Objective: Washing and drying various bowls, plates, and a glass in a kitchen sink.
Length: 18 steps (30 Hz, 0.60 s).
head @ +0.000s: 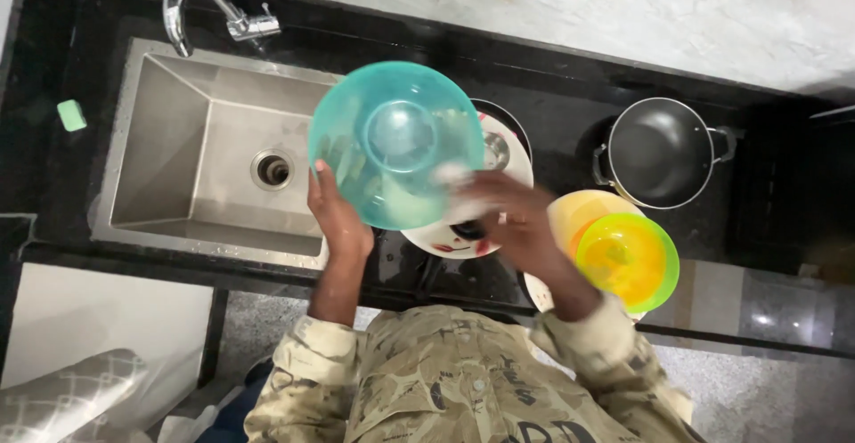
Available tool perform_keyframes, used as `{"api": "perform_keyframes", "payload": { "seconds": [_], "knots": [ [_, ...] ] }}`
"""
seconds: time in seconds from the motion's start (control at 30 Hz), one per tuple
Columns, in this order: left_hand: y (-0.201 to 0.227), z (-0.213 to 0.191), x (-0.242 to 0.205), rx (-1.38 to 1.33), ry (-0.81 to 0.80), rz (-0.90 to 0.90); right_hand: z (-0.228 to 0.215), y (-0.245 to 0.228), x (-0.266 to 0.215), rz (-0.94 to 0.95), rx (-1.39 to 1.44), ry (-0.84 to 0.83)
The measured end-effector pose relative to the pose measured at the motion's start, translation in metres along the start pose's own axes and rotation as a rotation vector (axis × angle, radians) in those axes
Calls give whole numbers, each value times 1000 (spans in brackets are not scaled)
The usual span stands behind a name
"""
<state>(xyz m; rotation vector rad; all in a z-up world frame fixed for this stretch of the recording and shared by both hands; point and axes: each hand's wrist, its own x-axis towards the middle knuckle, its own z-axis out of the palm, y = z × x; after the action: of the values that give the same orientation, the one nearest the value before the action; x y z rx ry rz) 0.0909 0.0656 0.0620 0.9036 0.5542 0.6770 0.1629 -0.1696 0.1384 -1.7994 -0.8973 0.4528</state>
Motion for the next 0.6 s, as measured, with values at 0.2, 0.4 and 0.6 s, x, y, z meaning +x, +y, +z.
{"api": "perform_keyframes", "payload": {
  "seconds": [0.2,0.4,0.6],
  "knots": [
    [-35,-34,15,-198,-70,-457,-24,29,-28,-195,157,596],
    [-85,-46,3,-388,-458,-512,34,-19,5,-333,-88,205],
    [-99,-46,1,-457,-446,-568,20,-10,57,-397,-91,104]
  ]
}}
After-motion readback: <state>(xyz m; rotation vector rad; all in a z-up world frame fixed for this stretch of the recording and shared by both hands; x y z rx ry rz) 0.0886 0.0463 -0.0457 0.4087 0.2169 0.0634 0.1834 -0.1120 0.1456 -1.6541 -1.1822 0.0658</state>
